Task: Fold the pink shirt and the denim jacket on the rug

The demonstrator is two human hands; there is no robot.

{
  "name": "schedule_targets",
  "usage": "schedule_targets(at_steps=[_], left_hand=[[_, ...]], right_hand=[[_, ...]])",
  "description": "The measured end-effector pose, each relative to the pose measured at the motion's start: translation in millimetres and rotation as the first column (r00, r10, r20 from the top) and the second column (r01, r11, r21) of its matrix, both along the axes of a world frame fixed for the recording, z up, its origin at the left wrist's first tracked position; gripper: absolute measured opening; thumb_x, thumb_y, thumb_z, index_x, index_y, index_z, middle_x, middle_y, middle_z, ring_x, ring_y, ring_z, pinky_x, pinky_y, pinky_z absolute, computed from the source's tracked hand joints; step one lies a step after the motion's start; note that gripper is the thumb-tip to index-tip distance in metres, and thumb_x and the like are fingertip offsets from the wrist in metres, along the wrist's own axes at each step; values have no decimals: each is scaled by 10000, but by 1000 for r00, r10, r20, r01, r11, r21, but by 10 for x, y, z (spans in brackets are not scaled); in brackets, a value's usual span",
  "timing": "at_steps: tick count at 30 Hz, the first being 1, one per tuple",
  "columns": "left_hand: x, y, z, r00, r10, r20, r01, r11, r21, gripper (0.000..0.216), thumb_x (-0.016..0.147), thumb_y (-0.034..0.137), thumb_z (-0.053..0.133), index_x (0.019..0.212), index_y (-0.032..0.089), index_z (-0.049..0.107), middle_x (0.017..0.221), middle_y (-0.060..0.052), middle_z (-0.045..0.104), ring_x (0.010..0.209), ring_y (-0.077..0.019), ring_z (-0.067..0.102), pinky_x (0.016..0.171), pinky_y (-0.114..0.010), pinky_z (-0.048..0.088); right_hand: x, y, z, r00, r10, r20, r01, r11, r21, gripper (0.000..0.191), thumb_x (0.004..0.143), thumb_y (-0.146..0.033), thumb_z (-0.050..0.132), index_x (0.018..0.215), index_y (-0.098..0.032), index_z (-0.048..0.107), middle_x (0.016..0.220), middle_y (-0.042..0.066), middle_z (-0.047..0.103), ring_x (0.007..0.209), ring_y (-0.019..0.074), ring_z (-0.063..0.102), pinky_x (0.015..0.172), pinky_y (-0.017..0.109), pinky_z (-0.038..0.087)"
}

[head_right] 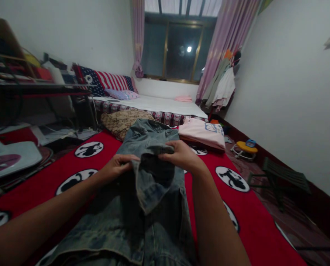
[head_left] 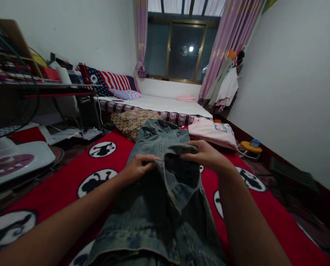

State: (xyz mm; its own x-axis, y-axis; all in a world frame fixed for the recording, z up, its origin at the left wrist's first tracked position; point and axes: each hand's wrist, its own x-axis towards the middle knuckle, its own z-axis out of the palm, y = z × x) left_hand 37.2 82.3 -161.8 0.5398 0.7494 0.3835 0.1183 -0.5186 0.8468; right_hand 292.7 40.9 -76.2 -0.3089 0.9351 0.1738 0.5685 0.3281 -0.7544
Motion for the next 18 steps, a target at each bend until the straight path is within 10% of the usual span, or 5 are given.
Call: schedule_targets(at_steps=[4,8,13,18], left_hand=[[-189,19,195,969,28,244,53,947,-317,442,814,578,562,666,189,714,737,-79,711,721,-236,665,707,-357,524],[-263,-67,413,972,-226,59,232,906,-354,372,789,514,636,681,171,730,667,-94,709,620,-221,664,643,-342,520],[-137,-250,583,948,-268,-170,248,960,-128,298,748,410,723,994,243,738,967,-67,734,905,-233,679,808,-330,513],[68,-555,484,795,-328,-511,449,884,132,585,677,378,804,1233,306,636,1265,-71,604,1144,-258,567,993,-362,435]], right_hand=[[150,-216,220,943,80,-323,-75,997,28,541,625,-682,721,796,-169,724,635,21,640,579,144,577,507,238,426],[286,-262,193,867,285,-409,-335,941,-54,836,492,-900,581,850,-164,754,563,36,648,455,133,560,454,244,430],[213,-158,138,903,260,-341,-313,943,-112,592,697,-681,672,948,-148,729,630,31,681,469,100,568,460,207,435],[122,27,-15,998,16,-58,-24,989,-143,452,755,-511,716,1013,-141,695,781,64,715,613,123,635,485,188,449]])
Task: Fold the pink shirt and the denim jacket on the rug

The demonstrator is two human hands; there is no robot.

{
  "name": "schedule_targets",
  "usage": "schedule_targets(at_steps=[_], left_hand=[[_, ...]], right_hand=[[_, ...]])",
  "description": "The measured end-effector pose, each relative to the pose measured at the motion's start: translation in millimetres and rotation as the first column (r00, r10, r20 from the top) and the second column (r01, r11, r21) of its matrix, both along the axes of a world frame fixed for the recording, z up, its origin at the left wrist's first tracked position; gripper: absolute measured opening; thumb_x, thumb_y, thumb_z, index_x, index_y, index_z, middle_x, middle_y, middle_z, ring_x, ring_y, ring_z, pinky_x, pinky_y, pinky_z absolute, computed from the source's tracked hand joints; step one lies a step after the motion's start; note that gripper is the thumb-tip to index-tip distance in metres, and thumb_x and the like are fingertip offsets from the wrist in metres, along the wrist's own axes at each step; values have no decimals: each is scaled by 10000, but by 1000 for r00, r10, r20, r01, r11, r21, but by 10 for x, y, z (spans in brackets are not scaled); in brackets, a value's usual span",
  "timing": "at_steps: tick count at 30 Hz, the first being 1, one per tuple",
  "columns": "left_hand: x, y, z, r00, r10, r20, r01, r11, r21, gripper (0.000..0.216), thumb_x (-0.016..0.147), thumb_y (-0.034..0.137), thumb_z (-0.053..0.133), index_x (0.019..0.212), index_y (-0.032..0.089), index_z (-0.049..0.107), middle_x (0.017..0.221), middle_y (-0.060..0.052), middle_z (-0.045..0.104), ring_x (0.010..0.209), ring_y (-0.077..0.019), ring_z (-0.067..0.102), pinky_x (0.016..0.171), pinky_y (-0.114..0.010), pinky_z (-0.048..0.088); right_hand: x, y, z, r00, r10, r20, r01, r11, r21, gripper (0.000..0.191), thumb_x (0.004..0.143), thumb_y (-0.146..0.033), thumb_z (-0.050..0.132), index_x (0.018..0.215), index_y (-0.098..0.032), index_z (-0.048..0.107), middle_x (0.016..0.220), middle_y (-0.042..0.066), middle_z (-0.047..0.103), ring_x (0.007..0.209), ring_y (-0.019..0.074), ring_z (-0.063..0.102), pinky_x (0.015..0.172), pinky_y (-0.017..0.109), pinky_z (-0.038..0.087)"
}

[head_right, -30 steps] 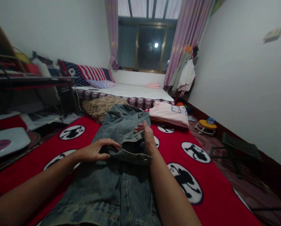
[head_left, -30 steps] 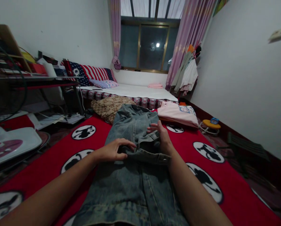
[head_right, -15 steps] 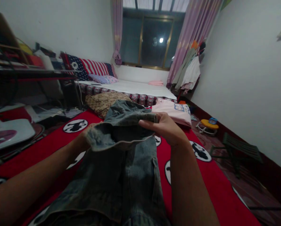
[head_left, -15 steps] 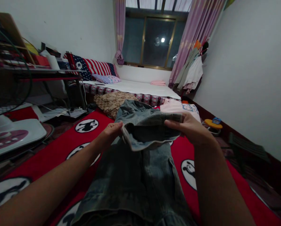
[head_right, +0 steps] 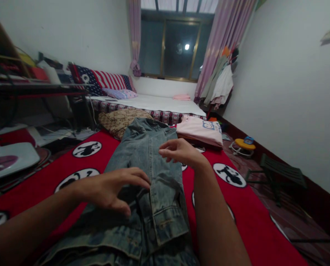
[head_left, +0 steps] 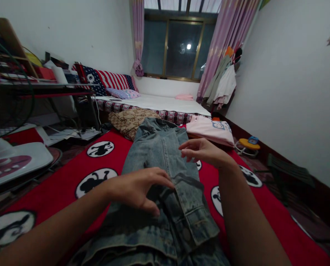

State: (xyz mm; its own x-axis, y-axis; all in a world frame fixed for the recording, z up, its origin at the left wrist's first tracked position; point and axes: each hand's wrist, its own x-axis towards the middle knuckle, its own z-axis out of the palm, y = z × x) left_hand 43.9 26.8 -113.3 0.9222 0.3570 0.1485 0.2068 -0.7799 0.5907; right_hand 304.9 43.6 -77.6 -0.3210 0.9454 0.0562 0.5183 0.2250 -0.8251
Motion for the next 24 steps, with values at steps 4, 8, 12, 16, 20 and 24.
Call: schedule_targets(at_steps=[4,8,12,16,20,24], left_hand=[[158,-173,-166,995,25,-94,-6,979,205,602,670,309,799,1241,269,616,1265,-85,583,1118,-278,559,966,-411,438],[256,-133,-305,998,19,-68,-3,972,234,372,699,245,773,1063,250,695,1148,-52,636,1049,-244,578,932,-378,435],[249,2,-321,998,-10,68,4,996,93,182,717,113,710,875,203,722,1006,-40,677,965,-197,601,890,-317,443],[106,57,-70,969,-34,245,88,973,-214,92,818,231,670,826,147,707,910,-74,685,867,-176,630,815,-273,476],[-9,5,140,953,-83,290,202,890,-408,278,849,402,650,830,136,728,922,-109,703,878,-204,654,815,-277,497],[-2,-65,127,935,-349,65,332,794,-509,320,852,411,639,992,146,751,1040,-121,722,988,-239,670,904,-280,500]], right_hand=[[2,244,-377,926,-253,280,270,963,-25,529,768,-415,735,1183,-110,615,820,83,707,629,142,637,451,180,425],[-17,411,-691,903,-298,310,301,953,41,636,709,-324,787,1280,-156,562,889,69,679,667,142,621,488,187,443],[-82,409,-701,922,-283,263,272,959,78,667,640,-98,770,1277,-158,582,744,-10,586,546,96,523,475,196,420],[-125,331,-489,969,-216,124,215,976,16,541,727,-87,668,1262,-102,586,585,-73,453,469,77,451,439,186,369],[-121,305,-357,942,-298,153,277,950,143,369,818,-288,645,1148,-124,669,644,-3,575,555,114,547,528,219,426],[-198,329,-508,793,-464,395,304,863,404,529,779,-471,689,1222,-184,652,1189,149,619,1085,275,591,892,367,466]])
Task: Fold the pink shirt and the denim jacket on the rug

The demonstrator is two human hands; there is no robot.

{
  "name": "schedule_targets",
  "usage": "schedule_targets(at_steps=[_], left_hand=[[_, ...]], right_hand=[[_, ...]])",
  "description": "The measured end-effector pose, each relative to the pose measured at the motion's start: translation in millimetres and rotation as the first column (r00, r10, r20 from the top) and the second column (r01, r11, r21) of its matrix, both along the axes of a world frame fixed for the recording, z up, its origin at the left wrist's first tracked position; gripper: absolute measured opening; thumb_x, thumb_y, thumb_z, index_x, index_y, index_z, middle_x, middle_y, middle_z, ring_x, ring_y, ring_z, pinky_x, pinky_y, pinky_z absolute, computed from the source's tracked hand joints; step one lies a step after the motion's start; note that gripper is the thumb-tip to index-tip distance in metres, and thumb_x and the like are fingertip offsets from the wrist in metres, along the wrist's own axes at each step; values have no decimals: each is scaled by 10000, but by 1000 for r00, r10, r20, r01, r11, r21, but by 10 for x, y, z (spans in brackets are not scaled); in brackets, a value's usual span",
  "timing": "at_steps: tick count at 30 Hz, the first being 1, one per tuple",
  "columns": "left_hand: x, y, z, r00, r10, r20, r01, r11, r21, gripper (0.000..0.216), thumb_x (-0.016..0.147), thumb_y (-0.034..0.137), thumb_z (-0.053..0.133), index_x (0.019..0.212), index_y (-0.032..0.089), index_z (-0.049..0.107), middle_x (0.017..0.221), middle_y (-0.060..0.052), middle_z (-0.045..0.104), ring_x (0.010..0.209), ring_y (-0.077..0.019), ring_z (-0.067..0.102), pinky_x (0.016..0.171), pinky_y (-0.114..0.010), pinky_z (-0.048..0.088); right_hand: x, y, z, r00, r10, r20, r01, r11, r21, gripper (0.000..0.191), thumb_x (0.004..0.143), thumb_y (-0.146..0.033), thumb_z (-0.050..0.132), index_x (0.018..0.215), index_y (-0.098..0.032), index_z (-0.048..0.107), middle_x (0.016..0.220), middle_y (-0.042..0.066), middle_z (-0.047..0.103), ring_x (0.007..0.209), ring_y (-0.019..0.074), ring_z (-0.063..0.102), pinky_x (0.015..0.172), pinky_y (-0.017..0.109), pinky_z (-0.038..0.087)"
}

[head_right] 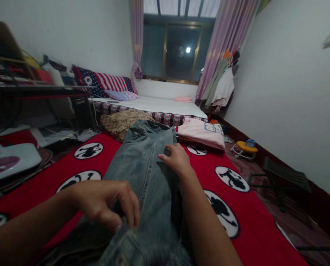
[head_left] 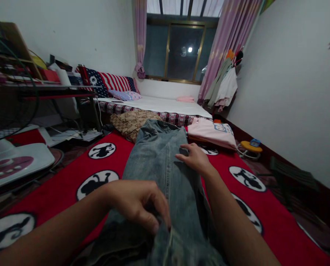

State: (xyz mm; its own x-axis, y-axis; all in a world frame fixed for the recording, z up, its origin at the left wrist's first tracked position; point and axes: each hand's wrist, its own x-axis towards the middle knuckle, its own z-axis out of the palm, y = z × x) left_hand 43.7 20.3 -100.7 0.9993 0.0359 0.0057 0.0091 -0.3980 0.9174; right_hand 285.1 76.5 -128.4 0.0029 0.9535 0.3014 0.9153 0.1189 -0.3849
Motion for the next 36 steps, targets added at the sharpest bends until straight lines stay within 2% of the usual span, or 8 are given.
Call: schedule_targets(at_steps=[4,8,10,12,15,21,27,36], left_hand=[[-59,62,83,986,-70,-154,73,997,18,324,871,349,614,1104,157,731,1140,-117,706,1048,-243,661,923,-274,502],[-59,397,90,947,317,-53,-313,947,65,356,845,409,629,1076,157,729,1117,-100,715,1044,-238,655,916,-303,507],[9,669,-59,811,583,45,-580,793,184,417,848,451,594,1127,160,700,1151,-96,700,1094,-250,630,962,-353,487],[74,970,-288,624,766,156,-745,523,414,477,836,451,592,1222,178,650,1283,-105,631,1216,-269,553,1050,-403,417],[86,1358,-644,390,895,214,-717,149,681,628,868,498,535,1411,187,480,1517,-151,376,1417,-318,306,1145,-538,230],[-9,1613,-993,263,941,212,-667,19,744,671,914,654,320,1464,274,384,1600,-51,208,1482,-282,122,1132,-628,178],[-105,1696,-963,92,850,519,-728,-298,617,439,941,407,423,1221,153,646,1336,-122,575,1243,-251,503,1050,-364,406],[-39,2061,-625,22,938,346,-675,-241,697,343,796,450,622,1005,203,739,1039,-123,720,998,-308,645,804,-354,492]], right_hand=[[-147,28,-254,987,48,151,-28,991,-132,697,813,-517,638,1426,-237,457,1527,187,319,1385,344,344,1066,492,330],[-205,66,-360,990,2,139,17,991,-130,656,863,-524,570,1442,-250,427,1513,194,345,1373,340,374,1060,494,333],[-202,84,-368,991,-39,132,49,996,-70,600,870,-498,573,1396,-222,489,1454,184,436,1329,314,436,1038,434,370],[-195,100,-379,987,-79,136,82,996,-17,537,885,-463,565,1343,-184,540,1388,168,513,1276,290,491,1010,388,398],[-191,118,-424,981,-119,155,118,993,21,477,919,-440,514,1299,-156,569,1358,141,553,1230,283,525,982,392,420],[-203,135,-526,978,-151,146,143,988,64,465,949,-440,461,1300,-155,568,1393,115,537,1244,273,512,1004,401,395],[-209,166,-609,978,-181,101,171,980,105,453,949,-432,463,1295,-165,582,1371,122,552,1237,259,512,1008,383,369],[-191,187,-676,983,-174,56,164,976,143,451,947,-430,462,1283,-162,597,1351,119,564,1210,270,519,1004,397,355]])
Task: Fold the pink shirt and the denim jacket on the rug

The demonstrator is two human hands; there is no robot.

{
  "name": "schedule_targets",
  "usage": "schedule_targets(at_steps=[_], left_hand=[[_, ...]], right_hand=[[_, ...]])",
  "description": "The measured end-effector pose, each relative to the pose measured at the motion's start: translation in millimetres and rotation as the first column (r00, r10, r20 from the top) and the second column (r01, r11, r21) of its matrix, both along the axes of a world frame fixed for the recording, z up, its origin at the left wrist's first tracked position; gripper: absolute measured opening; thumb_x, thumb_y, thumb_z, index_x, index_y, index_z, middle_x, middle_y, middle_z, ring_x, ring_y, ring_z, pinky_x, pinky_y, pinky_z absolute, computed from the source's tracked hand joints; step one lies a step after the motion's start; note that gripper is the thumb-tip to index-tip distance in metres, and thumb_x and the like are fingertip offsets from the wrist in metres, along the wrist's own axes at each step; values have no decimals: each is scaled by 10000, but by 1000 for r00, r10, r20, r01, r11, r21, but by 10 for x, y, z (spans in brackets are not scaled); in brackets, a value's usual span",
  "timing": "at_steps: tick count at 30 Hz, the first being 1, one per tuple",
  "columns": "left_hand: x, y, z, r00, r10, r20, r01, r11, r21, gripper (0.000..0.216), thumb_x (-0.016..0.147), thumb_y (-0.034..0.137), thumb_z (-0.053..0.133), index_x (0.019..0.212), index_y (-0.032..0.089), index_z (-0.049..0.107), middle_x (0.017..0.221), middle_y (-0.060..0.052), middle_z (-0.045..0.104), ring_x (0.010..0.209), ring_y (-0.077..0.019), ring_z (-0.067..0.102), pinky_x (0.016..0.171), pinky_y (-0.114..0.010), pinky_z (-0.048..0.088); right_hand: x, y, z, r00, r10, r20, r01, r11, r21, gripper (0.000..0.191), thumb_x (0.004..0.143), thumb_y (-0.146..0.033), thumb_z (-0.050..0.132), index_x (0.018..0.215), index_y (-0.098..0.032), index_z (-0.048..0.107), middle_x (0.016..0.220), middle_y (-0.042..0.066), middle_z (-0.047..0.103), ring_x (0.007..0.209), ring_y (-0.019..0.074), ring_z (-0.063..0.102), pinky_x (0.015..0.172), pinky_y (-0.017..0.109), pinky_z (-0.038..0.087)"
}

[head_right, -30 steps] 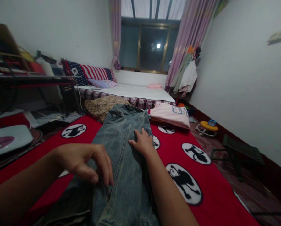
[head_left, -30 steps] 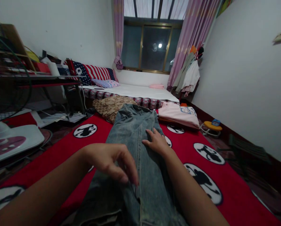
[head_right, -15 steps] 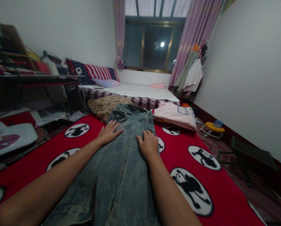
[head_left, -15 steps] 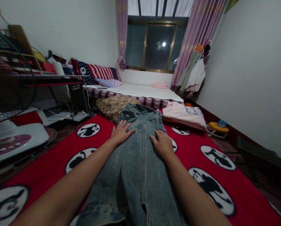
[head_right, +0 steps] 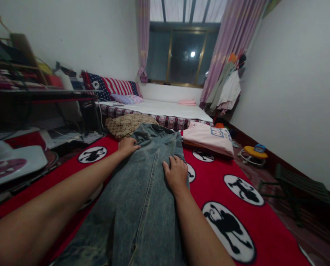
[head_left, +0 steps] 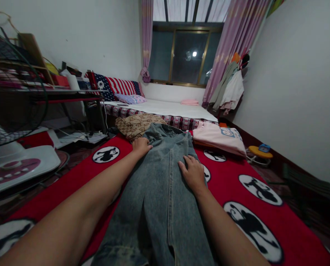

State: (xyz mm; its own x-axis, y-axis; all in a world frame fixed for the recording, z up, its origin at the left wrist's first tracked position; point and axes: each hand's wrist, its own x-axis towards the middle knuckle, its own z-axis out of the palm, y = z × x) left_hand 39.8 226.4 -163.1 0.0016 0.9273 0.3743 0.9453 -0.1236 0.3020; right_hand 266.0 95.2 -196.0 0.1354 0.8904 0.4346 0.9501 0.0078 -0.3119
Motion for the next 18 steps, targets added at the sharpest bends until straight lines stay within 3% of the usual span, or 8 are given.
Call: schedule_targets(at_steps=[4,6,9,12,14,16,18], left_hand=[[-97,-30,-112,956,126,264,-167,976,137,370,893,402,470,1084,167,684,1047,-103,714,953,-234,653,806,-302,490],[-192,-76,-186,904,185,386,-251,960,128,372,884,410,489,1074,154,680,1013,-106,715,921,-237,653,797,-310,496],[-227,-154,-173,920,175,351,-231,965,123,318,828,361,583,1058,164,682,1046,-114,687,980,-268,628,842,-351,499],[-57,-254,-25,971,24,237,-108,932,346,278,804,229,578,1065,184,662,1168,-100,617,1135,-253,555,991,-348,441],[96,-328,37,975,-176,138,106,906,410,290,852,231,512,1108,188,643,1221,-84,596,1183,-219,530,1053,-315,396],[193,-379,2,941,-336,46,309,905,291,368,916,295,438,1224,169,594,1318,-91,568,1238,-209,508,1092,-319,361],[197,-387,-109,935,-354,-23,354,933,67,466,961,349,357,1349,137,503,1441,-125,482,1332,-234,437,1128,-384,315]], right_hand=[[1,-12,6,1000,1,-22,-1,1000,-10,455,946,-421,464,1293,-154,587,1366,116,556,1219,265,515,1012,385,353],[-2,-15,9,1000,0,-22,-1,1000,-15,458,948,-417,459,1298,-149,582,1372,115,551,1224,267,513,1018,385,349],[-6,-13,9,1000,0,-18,0,1000,-19,464,951,-424,452,1303,-150,579,1374,114,549,1230,273,508,1020,392,349],[-5,-8,4,1000,1,-18,-1,1000,-18,462,950,-434,448,1301,-165,581,1373,114,550,1232,270,508,1019,394,350],[-2,-8,-1,1000,5,-21,-5,1000,-14,460,948,-434,450,1301,-169,581,1374,114,549,1236,267,506,1027,394,345],[4,-12,-8,1000,8,-28,-8,1000,-6,461,946,-430,454,1302,-165,580,1377,111,547,1243,267,501,1038,393,339],[11,-20,-14,999,13,-37,-13,1000,-3,469,946,-422,457,1312,-153,571,1386,116,538,1254,268,493,1048,391,335]])
